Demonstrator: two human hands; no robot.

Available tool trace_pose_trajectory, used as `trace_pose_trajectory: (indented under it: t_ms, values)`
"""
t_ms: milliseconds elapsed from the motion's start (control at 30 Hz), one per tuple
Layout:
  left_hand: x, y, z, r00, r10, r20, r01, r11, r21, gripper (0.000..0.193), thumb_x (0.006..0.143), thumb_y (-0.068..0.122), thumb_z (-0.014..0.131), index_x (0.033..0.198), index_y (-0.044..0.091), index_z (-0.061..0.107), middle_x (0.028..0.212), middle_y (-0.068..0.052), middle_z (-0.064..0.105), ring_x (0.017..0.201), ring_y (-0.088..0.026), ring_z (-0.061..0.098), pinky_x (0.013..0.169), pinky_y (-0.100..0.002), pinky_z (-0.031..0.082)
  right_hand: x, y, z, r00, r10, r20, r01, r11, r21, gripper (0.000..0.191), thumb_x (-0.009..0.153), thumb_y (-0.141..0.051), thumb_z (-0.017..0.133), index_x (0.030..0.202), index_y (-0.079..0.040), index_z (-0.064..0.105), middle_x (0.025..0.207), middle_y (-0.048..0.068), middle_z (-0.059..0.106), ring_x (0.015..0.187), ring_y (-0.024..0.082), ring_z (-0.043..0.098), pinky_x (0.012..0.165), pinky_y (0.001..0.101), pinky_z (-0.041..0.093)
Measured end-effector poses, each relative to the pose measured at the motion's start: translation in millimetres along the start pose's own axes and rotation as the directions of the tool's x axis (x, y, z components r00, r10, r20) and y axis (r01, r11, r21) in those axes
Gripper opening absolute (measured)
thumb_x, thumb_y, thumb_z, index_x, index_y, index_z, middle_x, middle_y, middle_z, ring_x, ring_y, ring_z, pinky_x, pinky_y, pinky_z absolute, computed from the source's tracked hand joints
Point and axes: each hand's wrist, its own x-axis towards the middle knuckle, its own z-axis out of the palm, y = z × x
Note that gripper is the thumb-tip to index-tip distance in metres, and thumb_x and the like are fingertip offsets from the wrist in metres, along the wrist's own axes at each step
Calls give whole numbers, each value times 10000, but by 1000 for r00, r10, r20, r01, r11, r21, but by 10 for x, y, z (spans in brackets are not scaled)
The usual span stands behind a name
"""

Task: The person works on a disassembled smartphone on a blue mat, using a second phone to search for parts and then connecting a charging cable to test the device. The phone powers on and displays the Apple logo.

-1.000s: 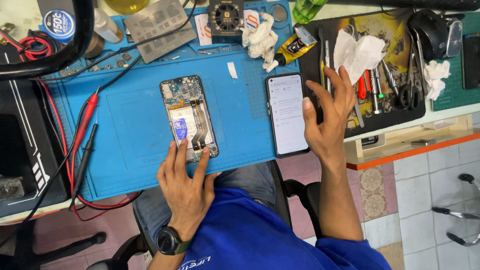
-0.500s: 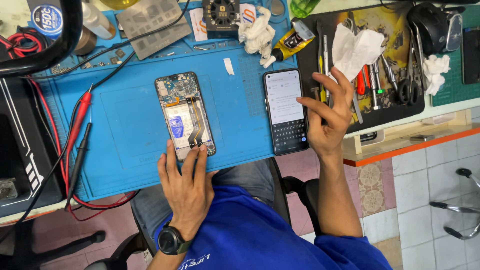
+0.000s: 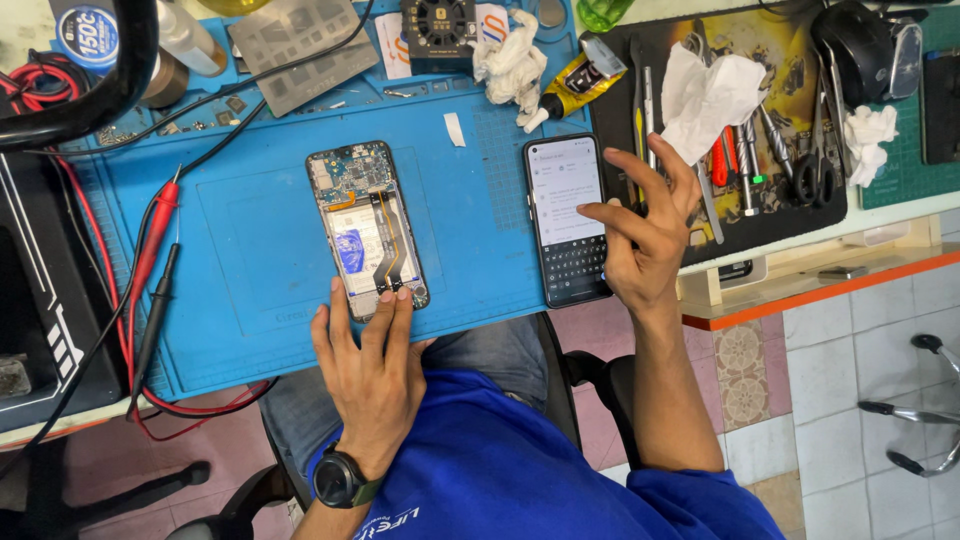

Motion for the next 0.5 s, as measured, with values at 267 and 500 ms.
trace_pose_trajectory:
  t_ms: [267,500]
  values:
    - [10,30,-45,999,-18,-38,16,998,-65,559,853,201,803,1368,57,640,1337,-148,541,1410,-493,427,1131,-668,343,-28,-42,-73,973,15,-229,0,998,64,283,813,62,530,917,-33,776,1200,114,750,1427,322,476,1165,434,373]
    - [-34,-59,-55,999,-1,-45,-4,994,-107,521,862,182,808,1332,16,657,1382,-147,574,1405,-495,454,1127,-680,364,-103,-654,73,990,-85,-111,107,971,212,311,834,113,540,1092,12,682,1124,146,722,1168,296,639,1038,432,484]
